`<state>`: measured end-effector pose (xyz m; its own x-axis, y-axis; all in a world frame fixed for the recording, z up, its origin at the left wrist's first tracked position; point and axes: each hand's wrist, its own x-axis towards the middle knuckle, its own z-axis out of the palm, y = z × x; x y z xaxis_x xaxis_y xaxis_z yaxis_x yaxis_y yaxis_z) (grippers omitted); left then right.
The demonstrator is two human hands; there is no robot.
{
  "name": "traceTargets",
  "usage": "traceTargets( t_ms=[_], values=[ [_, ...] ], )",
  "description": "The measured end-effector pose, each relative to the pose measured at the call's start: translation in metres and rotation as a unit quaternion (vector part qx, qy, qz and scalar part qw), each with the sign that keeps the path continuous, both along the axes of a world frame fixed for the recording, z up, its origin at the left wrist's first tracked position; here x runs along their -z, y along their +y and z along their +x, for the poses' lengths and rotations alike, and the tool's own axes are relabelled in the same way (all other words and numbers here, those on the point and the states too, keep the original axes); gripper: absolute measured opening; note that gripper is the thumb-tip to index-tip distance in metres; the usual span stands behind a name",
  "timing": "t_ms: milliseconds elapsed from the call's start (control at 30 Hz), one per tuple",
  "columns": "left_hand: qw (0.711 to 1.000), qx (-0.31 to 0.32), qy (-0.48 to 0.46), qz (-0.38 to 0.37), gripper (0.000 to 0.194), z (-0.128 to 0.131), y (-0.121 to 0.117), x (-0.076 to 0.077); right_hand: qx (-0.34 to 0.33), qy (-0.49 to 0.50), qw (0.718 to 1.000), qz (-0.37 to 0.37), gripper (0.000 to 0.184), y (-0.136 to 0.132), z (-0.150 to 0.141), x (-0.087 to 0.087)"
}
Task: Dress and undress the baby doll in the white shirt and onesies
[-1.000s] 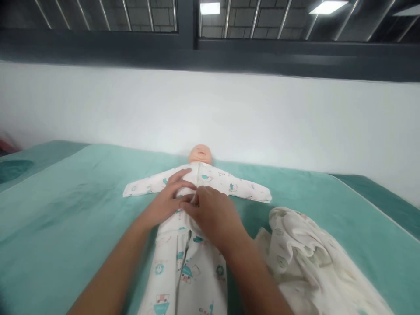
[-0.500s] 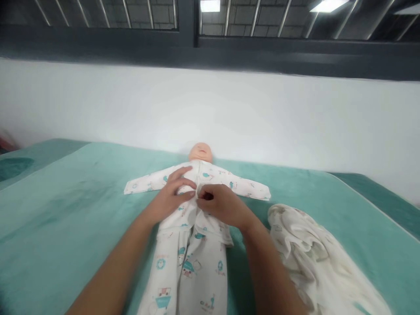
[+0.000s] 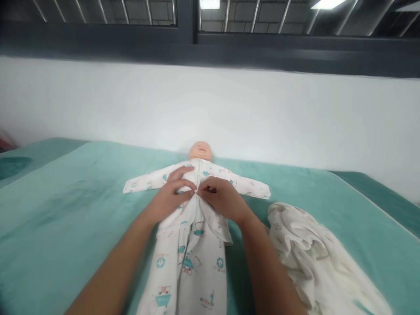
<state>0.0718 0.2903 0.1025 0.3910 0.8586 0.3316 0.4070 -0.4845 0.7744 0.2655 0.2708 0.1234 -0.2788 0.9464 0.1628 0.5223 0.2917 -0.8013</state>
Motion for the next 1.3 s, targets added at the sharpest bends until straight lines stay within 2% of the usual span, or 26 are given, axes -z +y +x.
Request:
traceTargets(
  t_ms=[167,333,500,633,833,1000,1067,1167,1233,1300],
  values=[
    [1.0,-0.004,0.004,-0.003,0.015,0.001,-0.001,-0.001,0.023,-0.014,1.0,0.011,0.018,0.001,-0.004,0.001],
    [1.0,-0.006,0.002,-0.01,0.019,0.002,0.0,0.0,0.052,0.009,0.998,-0.029,0.018,-0.001,-0.007,0.002],
    [1.0,0.007,0.001,-0.008,0.017,0.001,0.0,0.001,0.117,0.043,0.992,-0.036,0.014,0.002,-0.008,0.008],
    [1.0,-0.023,-0.01,-0.008,0.005,0.004,-0.003,-0.001,0.1,0.101,0.988,-0.066,0.015,0.003,-0.006,0.008],
    [0.994,-0.075,0.058,0.051,0.026,0.015,-0.009,-0.002,0.088,0.204,0.97,-0.096,0.019,0.005,-0.001,0.01],
    [0.989,-0.104,0.096,0.051,0.017,0.018,-0.016,-0.008,0.092,0.234,0.962,-0.104,0.02,0.006,0.001,0.015],
    [0.992,-0.106,0.061,0.035,0.018,0.017,-0.016,-0.011,0.097,0.227,0.964,-0.103,0.022,0.006,0.0,0.015],
    [0.987,-0.144,-0.065,-0.017,0.014,0.007,-0.009,-0.013,0.109,0.24,0.959,-0.101,0.024,0.005,-0.001,0.015],
    [0.962,-0.216,-0.156,-0.058,0.013,-0.006,-0.001,-0.011,0.129,0.267,0.951,-0.085,0.023,0.004,-0.001,0.013],
    [0.923,-0.293,-0.23,-0.095,0.015,-0.025,0.008,-0.007,0.172,0.29,0.94,-0.054,0.022,0.005,0.002,0.011]
  ],
)
